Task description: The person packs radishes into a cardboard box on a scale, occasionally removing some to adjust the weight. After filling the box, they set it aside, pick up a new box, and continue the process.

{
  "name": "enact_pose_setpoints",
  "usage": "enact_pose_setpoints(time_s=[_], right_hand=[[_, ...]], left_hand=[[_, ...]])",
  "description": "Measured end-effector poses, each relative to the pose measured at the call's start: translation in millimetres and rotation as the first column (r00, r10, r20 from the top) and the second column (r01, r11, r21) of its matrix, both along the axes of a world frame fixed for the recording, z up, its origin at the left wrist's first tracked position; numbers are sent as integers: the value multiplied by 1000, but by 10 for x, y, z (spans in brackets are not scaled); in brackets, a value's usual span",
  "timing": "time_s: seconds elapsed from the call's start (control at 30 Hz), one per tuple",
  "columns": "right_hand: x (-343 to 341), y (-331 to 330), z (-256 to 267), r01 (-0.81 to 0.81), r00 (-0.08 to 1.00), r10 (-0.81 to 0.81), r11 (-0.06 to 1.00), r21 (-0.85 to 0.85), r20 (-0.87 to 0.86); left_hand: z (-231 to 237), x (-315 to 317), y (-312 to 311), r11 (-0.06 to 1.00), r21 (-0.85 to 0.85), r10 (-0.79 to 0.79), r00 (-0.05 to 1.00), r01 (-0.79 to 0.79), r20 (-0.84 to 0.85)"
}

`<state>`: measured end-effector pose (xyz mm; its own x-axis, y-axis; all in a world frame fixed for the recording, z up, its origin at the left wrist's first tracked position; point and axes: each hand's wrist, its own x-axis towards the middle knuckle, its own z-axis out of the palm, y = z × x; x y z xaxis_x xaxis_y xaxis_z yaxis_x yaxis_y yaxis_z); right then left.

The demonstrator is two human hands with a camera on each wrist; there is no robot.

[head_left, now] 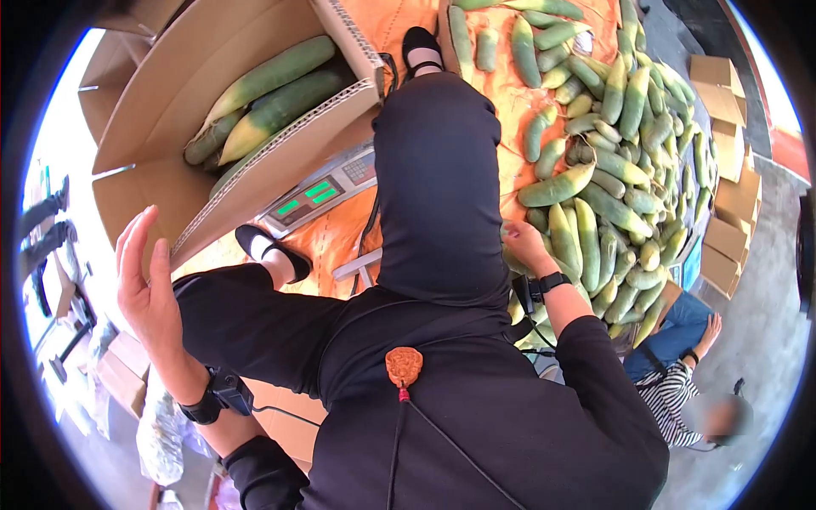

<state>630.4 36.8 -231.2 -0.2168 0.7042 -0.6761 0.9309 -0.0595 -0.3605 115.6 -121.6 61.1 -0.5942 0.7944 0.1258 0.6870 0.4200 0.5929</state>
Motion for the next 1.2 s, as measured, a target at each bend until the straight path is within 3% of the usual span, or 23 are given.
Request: enact_pose_setpoints(time_s=[0.13,0.2,0.33,0.43,0.53,0.57,0.6,0.63,0.67,0.7,0.77,0.8,0.83,0.87,0.93,0.97,1.03,1.07,1.13,1.2], right_hand=[[119,-54,-68,52,995,-57,996,-68,-81],[268,88,-113,186,980,-187,982,-31,-66],[504,535,-220,301,949,-283,944,134,-143],[559,923,-448,371,928,-356,915,162,-113],[434,1196,-477,298,954,-291,909,292,-69],[399,1274,-453,295,951,-308,910,290,0],[410,1305,-480,306,924,-369,867,394,94],[441,1374,-550,299,887,-428,818,492,173],[867,1467,-1016,216,845,-472,730,649,250],[1075,1474,-1343,520,681,-731,526,672,45],[566,1436,-630,676,457,-866,486,554,203],[340,1382,-391,892,312,-949,307,333,39],[244,1314,-273,993,104,-993,101,59,-56],[414,1307,-464,986,146,-983,153,-59,-108],[832,1425,-825,874,315,-945,250,-418,93],[809,1417,-820,865,334,-938,265,-426,94],[714,1400,-757,929,192,-981,192,-316,-32],[606,1367,-742,925,200,-979,201,-322,-36],[253,1182,-474,972,127,-967,165,-166,-223],[326,1139,-573,925,373,-909,380,-1,-188]], left_hand=[[-15,34,53,999,-43,-10,997,7,-76],[-27,62,82,999,-42,-9,997,5,-82],[-35,109,99,999,-42,15,995,-19,-99],[-26,138,152,999,-41,19,994,-24,-105],[0,156,178,998,-57,33,991,-40,-126],[-4,163,191,997,-62,42,991,-50,-126],[-14,165,197,996,-71,47,991,-57,-127],[-27,152,197,997,-53,52,994,-57,-99],[-19,131,168,997,-39,66,994,-70,-82],[-30,119,160,997,-22,68,994,-70,-90],[29,152,225,993,-43,103,990,-107,-94],[38,153,244,996,-28,87,990,-90,-110],[30,143,247,996,0,87,991,-88,-105],[40,148,253,995,3,103,989,-103,-105],[44,137,247,996,-7,85,984,-88,-158],[46,137,230,994,-11,103,981,-107,-167],[40,133,214,996,4,84,987,-84,-138],[45,130,212,996,7,93,985,-93,-145],[68,145,182,997,-3,79,985,-80,-154],[78,117,167,998,25,69,983,-65,-169]])
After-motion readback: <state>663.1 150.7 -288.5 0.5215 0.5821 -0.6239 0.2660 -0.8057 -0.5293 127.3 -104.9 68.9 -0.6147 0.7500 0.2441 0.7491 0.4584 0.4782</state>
